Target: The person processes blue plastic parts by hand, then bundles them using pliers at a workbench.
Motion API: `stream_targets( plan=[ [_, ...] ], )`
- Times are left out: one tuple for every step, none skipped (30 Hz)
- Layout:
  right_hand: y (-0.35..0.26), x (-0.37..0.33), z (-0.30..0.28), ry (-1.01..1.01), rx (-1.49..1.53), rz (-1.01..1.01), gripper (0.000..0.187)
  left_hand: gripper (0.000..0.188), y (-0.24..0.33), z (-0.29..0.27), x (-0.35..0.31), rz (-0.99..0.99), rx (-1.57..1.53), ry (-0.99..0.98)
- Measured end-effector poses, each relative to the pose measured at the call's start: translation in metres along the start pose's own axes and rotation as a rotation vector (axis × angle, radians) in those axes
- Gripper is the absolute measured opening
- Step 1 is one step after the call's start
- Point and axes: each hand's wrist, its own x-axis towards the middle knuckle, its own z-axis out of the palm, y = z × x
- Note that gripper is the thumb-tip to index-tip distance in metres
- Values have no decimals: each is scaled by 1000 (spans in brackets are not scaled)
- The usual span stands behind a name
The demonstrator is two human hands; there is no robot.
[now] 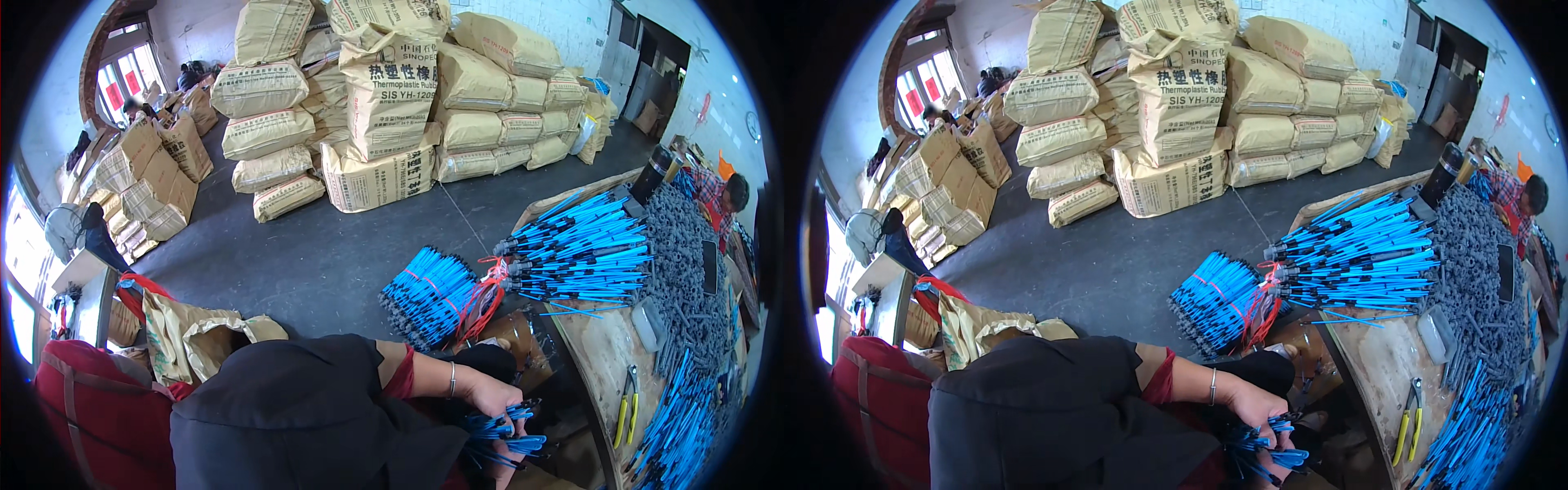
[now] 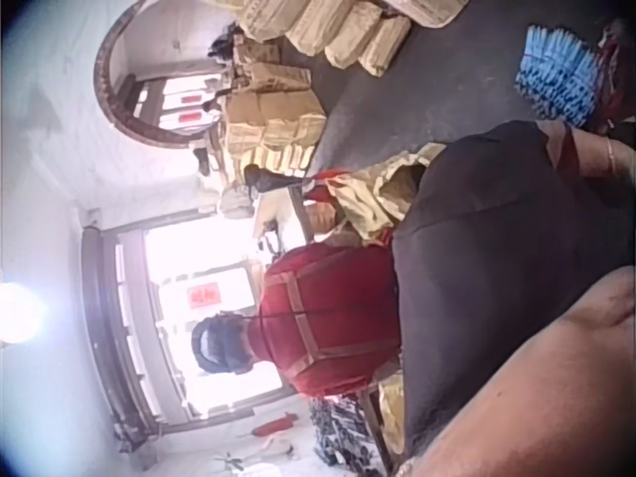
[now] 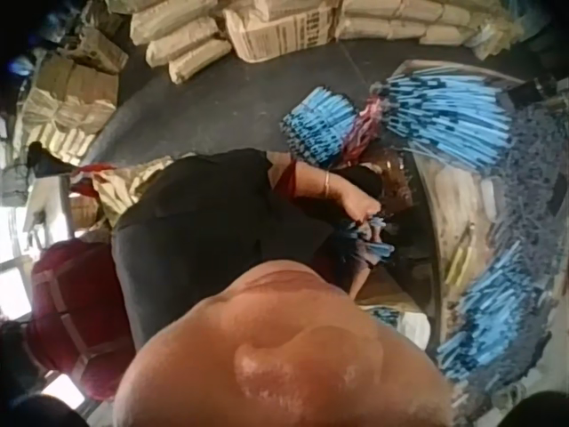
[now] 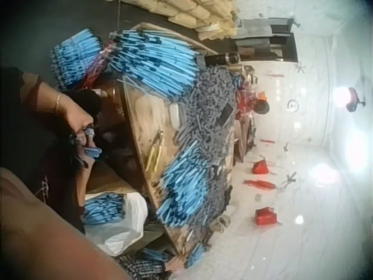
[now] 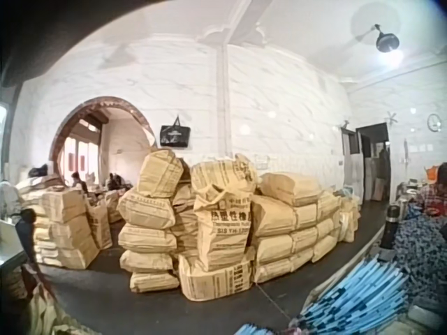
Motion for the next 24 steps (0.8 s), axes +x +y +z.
stream_targets(
  plan=[
    [0,0,2,59,28,-12,65,21,4,1,0,-6,6,45],
    [-2,0,3,60,27,-11,65,21,6,1,0,-12,13,90],
    [-4,2,4,53,11,-13,61,21,6,-1,0,-11,11,89],
    [-10,2,8,51,-6,-14,56,21,6,-1,1,-33,31,84],
    [-13,1,9,48,-24,-15,52,22,6,-1,2,-55,52,79],
    [-10,0,5,54,-28,-14,52,22,7,-1,3,-76,72,74],
    [-3,0,-3,47,-104,2,57,22,6,-2,2,-74,68,69],
    [5,1,-12,41,-181,17,61,22,7,-2,1,-80,64,38],
    [5,3,-12,31,-256,30,66,23,8,-3,-2,-86,63,9],
    [5,4,-13,33,-259,28,66,23,9,-4,-3,-93,64,-19],
    [4,5,-14,34,-248,25,66,23,10,-4,-3,-90,66,-20],
    [4,6,-14,34,-236,21,66,24,11,-3,-3,-80,85,-10],
    [3,7,-15,32,-223,18,66,24,11,-2,-3,-70,104,2],
    [3,6,-13,35,-209,15,66,25,11,-2,-2,-63,124,10],
    [2,6,-11,36,-193,11,66,25,11,-1,-2,-64,126,9],
    [1,6,-8,37,-178,9,66,25,10,-1,-2,-56,110,6],
    [0,6,-5,38,-163,7,65,25,9,-1,-2,-49,93,3],
    [-1,5,-3,39,-149,6,65,25,9,-1,-2,-41,76,1],
    [-3,4,-1,38,-136,7,65,25,11,0,-3,-40,74,3],
    [-5,2,1,37,-123,9,65,26,13,1,-4,-34,83,8],
    [-7,0,3,36,-111,12,65,26,16,3,-5,-27,92,12],
    [-8,-2,5,36,-99,15,65,27,17,5,-5,-20,100,16],
    [-10,-4,6,36,-87,19,65,27,17,7,-4,-19,96,18],
    [-12,-4,9,37,-74,18,64,27,17,8,-3,-31,78,61]
  ],
)
